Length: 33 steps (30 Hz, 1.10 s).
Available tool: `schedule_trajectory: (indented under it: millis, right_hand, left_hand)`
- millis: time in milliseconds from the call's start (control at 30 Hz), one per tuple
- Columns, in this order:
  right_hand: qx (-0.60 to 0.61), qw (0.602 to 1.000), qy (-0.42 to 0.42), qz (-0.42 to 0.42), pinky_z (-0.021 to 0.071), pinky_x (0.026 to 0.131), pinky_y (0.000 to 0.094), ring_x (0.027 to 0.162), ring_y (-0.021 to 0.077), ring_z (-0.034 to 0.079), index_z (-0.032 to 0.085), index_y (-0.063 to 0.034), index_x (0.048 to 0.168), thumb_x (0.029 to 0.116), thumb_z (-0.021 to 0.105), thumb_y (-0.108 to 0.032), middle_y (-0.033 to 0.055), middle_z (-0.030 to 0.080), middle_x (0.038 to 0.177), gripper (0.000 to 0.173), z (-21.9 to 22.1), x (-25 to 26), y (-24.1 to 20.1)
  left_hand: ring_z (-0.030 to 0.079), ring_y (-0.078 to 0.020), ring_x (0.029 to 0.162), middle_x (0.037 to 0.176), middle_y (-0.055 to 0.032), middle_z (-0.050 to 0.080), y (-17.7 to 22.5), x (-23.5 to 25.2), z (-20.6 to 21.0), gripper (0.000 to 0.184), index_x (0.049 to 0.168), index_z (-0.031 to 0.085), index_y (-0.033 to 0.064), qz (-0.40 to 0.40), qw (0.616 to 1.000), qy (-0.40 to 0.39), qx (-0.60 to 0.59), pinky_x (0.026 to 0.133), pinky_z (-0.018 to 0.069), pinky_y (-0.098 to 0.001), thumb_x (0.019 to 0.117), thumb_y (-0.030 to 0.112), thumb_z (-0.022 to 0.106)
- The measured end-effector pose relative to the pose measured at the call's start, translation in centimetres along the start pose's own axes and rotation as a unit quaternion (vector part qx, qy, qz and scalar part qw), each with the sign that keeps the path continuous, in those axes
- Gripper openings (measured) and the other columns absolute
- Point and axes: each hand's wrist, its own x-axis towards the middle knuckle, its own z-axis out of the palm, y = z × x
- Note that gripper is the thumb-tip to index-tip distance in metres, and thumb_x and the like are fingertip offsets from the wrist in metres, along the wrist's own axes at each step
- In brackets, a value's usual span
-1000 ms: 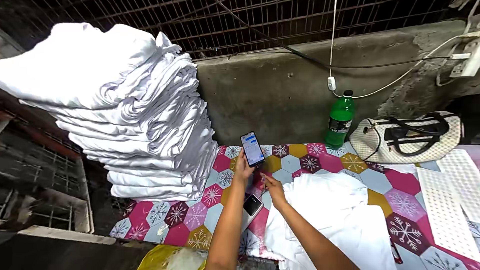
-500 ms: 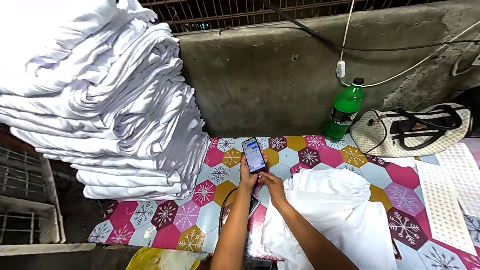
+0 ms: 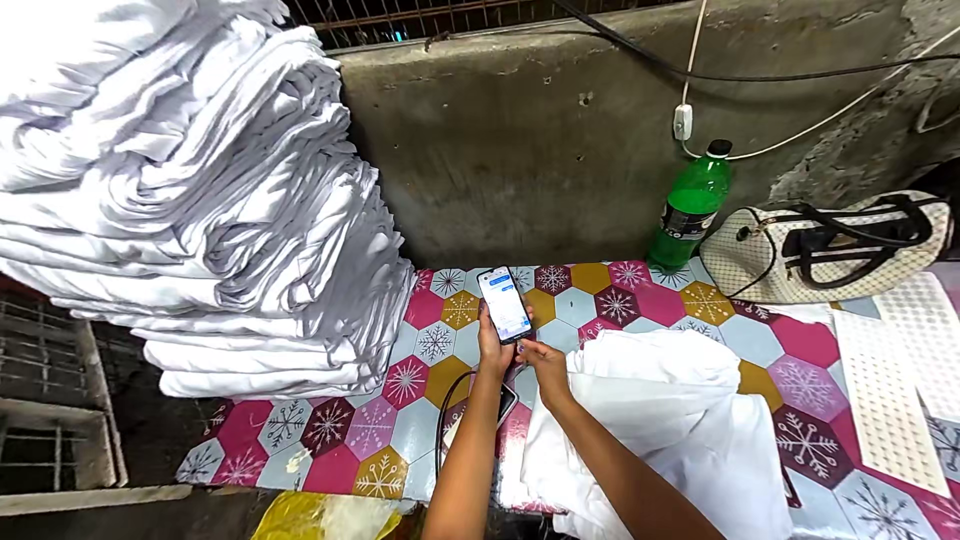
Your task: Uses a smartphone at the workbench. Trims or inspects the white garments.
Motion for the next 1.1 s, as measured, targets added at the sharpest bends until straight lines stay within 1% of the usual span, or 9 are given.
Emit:
schedule_trajectory:
  millis: [200,367,500,600,633,800,867,900,1100]
  right_hand:
    - [-0.006,1.000,0.008,0.000,0.0595,0.074,0.0282,0.073,0.0120,0.069,0.070,0.0106,0.109,0.0951,0.064,0.003,0.0136,0.073,0.089,0.017,0.0,-0.1,-0.2]
    - [0.012,1.000,0.017,0.008,0.0594,0.073,0.0267,0.072,0.0111,0.069,0.070,0.0107,0.107,0.0934,0.065,0.006,0.0128,0.073,0.086,0.015,0.1,-0.2,-0.1]
    - [0.022,0.999,0.025,0.007,0.0593,0.073,0.0260,0.072,0.0113,0.069,0.070,0.0105,0.106,0.0927,0.065,0.007,0.0125,0.073,0.086,0.015,0.0,-0.2,-0.1]
    - [0.032,0.999,0.013,0.016,0.0601,0.073,0.0273,0.072,0.0125,0.070,0.065,0.0106,0.108,0.0920,0.065,0.008,0.0122,0.072,0.085,0.016,0.0,0.0,0.0]
    - [0.029,0.999,0.003,0.025,0.0598,0.074,0.0279,0.073,0.0128,0.069,0.064,0.0103,0.110,0.0926,0.065,0.007,0.0121,0.072,0.086,0.017,-0.1,0.1,0.0]
    - [-0.015,0.998,-0.044,0.048,0.0593,0.078,0.0286,0.076,0.0123,0.070,0.069,0.0105,0.111,0.0989,0.060,0.002,0.0127,0.073,0.088,0.017,-0.3,0.2,0.4]
    - [-0.019,0.997,-0.049,0.050,0.0594,0.077,0.0279,0.074,0.0119,0.070,0.069,0.0102,0.108,0.0994,0.060,0.001,0.0117,0.073,0.085,0.016,-0.2,0.1,0.3]
    - [-0.018,0.997,-0.050,0.051,0.0597,0.077,0.0280,0.074,0.0121,0.070,0.069,0.0102,0.108,0.0994,0.060,0.001,0.0116,0.073,0.084,0.015,-0.2,0.1,0.3]
    - [-0.028,0.997,-0.036,0.057,0.0604,0.073,0.0280,0.069,0.0121,0.070,0.071,0.0103,0.103,0.0987,0.063,0.000,0.0116,0.074,0.081,0.014,0.1,-0.1,0.1]
  left_hand:
    - [0.072,-0.0370,0.100,0.120,-0.0249,0.067,-0.1,-0.1,-0.4,0.064,0.142,0.042,0.0025,0.007,1.000,-0.016,0.024,0.085,0.0611,-0.0484,0.1107,0.046,0.007]
    - [0.072,-0.0356,0.099,0.119,-0.0242,0.068,-0.4,-0.4,-0.3,0.063,0.141,0.043,0.0022,0.016,1.000,-0.006,0.019,0.084,0.0613,-0.0473,0.1110,0.045,0.008]
    - [0.072,-0.0358,0.100,0.119,-0.0248,0.068,-0.6,-0.4,-0.4,0.063,0.140,0.044,0.0023,0.018,1.000,-0.020,0.005,0.084,0.0614,-0.0472,0.1110,0.046,0.009]
    - [0.072,-0.0351,0.099,0.118,-0.0242,0.068,-0.4,-0.4,-0.5,0.064,0.140,0.045,0.0023,0.021,1.000,-0.018,0.014,0.084,0.0615,-0.0465,0.1109,0.046,0.008]
    - [0.072,-0.0347,0.099,0.118,-0.0236,0.068,-0.4,-0.4,-0.6,0.063,0.140,0.045,0.0028,0.020,1.000,-0.017,0.016,0.084,0.0615,-0.0463,0.1110,0.046,0.009]
    - [0.072,-0.0344,0.099,0.120,-0.0234,0.068,-0.2,-0.5,-1.0,0.066,0.142,0.044,0.0036,0.021,0.999,-0.026,0.018,0.083,0.0618,-0.0461,0.1101,0.050,0.008]
    - [0.072,-0.0334,0.099,0.122,-0.0231,0.067,-0.2,-0.6,-1.2,0.071,0.145,0.041,0.0039,0.020,0.999,-0.030,0.023,0.084,0.0618,-0.0452,0.1085,0.055,0.006]
    - [0.072,-0.0330,0.099,0.121,-0.0228,0.068,-0.1,-0.6,-1.2,0.073,0.144,0.042,0.0035,0.020,0.999,-0.026,0.023,0.083,0.0620,-0.0449,0.1081,0.056,0.006]
    - [0.073,-0.0316,0.097,0.118,-0.0214,0.069,-0.2,-0.8,-1.3,0.071,0.142,0.044,0.0033,0.007,0.999,-0.023,0.024,0.083,0.0621,-0.0445,0.1085,0.055,0.007]
